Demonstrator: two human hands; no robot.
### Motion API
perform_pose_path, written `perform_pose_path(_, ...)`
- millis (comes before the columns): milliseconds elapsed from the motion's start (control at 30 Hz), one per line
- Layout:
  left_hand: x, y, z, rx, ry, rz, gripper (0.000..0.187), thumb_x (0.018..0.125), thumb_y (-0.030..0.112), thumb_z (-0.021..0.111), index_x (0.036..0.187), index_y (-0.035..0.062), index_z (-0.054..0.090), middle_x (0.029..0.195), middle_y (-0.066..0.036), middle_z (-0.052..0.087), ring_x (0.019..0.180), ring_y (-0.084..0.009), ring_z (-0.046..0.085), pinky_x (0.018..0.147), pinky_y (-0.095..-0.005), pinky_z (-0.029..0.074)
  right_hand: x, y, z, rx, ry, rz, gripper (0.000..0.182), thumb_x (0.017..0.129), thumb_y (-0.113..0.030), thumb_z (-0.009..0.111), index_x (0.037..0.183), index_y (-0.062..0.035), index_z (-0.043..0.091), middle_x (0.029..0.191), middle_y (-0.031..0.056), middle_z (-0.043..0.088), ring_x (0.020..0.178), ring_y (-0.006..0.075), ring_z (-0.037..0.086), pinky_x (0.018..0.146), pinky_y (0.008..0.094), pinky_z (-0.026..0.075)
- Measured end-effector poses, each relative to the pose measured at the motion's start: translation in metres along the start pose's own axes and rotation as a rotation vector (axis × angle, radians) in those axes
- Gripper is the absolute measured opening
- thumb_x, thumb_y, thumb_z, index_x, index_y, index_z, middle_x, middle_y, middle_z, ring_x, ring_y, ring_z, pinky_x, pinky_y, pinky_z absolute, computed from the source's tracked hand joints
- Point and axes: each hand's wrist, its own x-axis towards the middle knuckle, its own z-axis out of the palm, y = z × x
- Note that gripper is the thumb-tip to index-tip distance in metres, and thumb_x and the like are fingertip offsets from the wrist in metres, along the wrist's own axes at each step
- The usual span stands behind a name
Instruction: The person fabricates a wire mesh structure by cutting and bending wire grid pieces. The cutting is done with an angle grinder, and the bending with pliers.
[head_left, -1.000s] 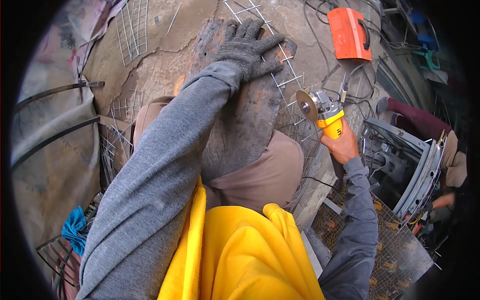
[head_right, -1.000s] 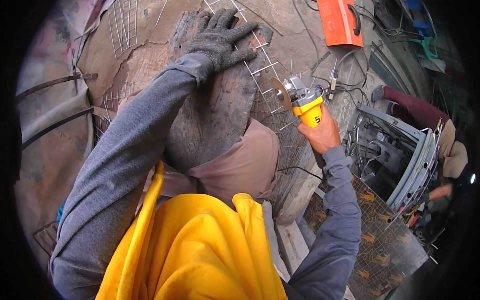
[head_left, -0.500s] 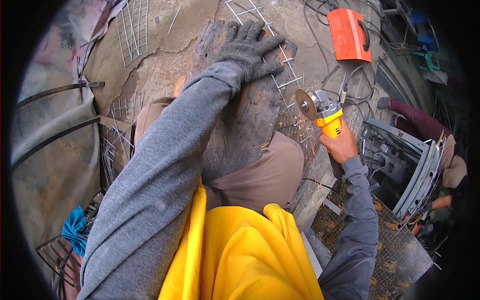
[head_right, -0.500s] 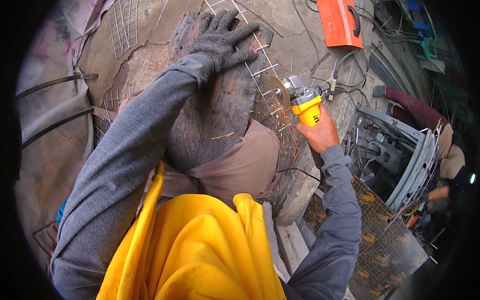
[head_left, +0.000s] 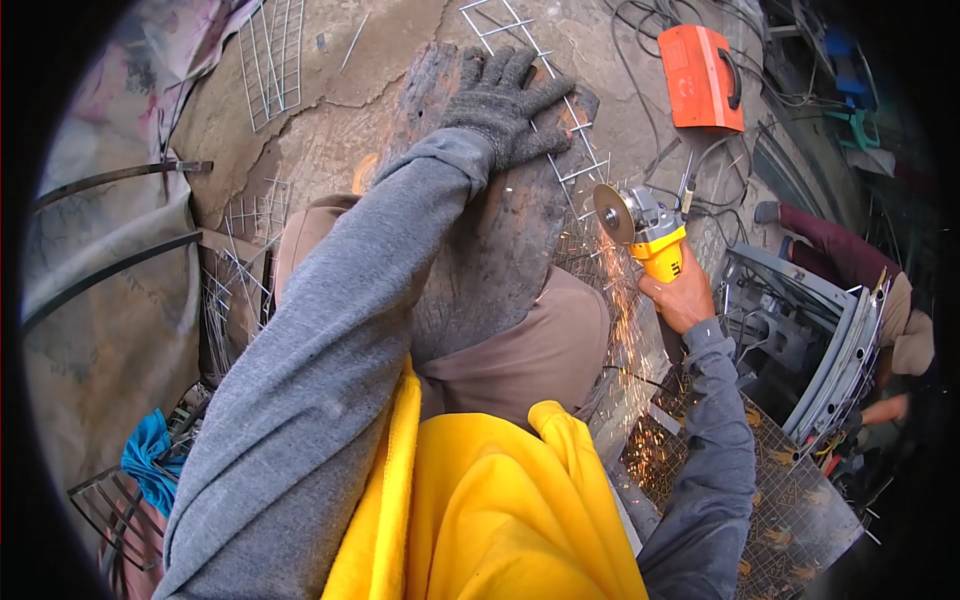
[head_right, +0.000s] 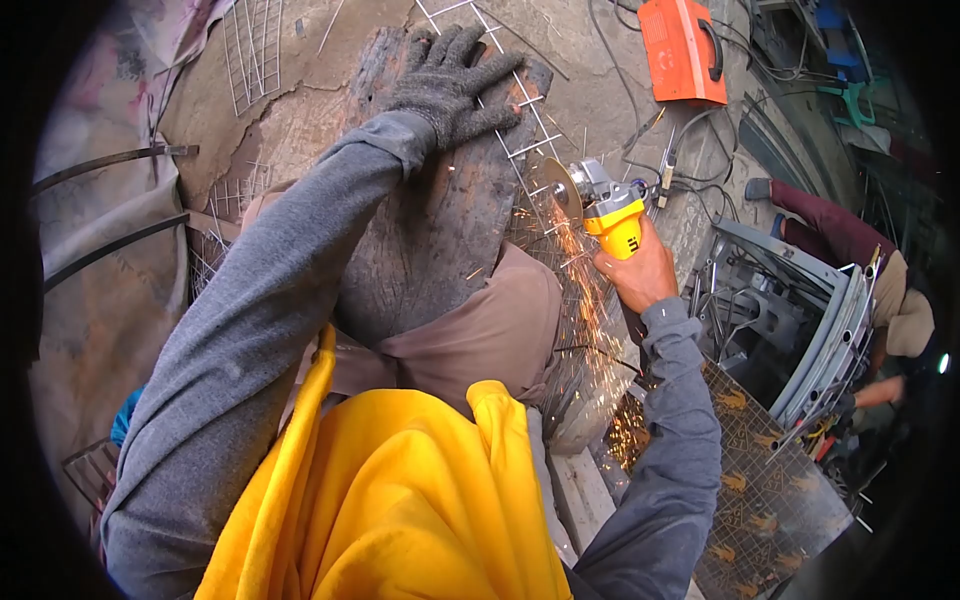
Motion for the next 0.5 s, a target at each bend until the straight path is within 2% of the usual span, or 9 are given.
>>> perform_pose_path(367,0.001,0.0,-0.007,-0.015,-0.018,0.014,0.078,0.085,0.078,0.055,0.152,0.0399,0.045,0.16,-0.022,0.03,0.151,-0.0412,0.023,0.123,-0.0623,0.007,0.008,-0.02,-0.003,0.02,0.0,0.016,0.056,0.072,-0.025,0.076,0.12,-0.0028,0.057,0.097,0.0166,0.071,0.084,0.0313,0.07,0.078,0.0418,0.053)
perform_pose_path(500,-0.001,0.001,-0.004,-0.021,0.004,0.013,0.075,0.087,0.075,0.054,0.152,0.0386,0.045,0.159,-0.022,0.032,0.151,-0.0412,0.023,0.123,-0.0615,0.007,0.002,-0.022,-0.018,0.041,0.096,-0.052,0.052,0.072,-0.025,0.076,0.115,-0.0033,0.057,0.094,0.0162,0.07,0.082,0.0315,0.069,0.076,0.0416,0.053)
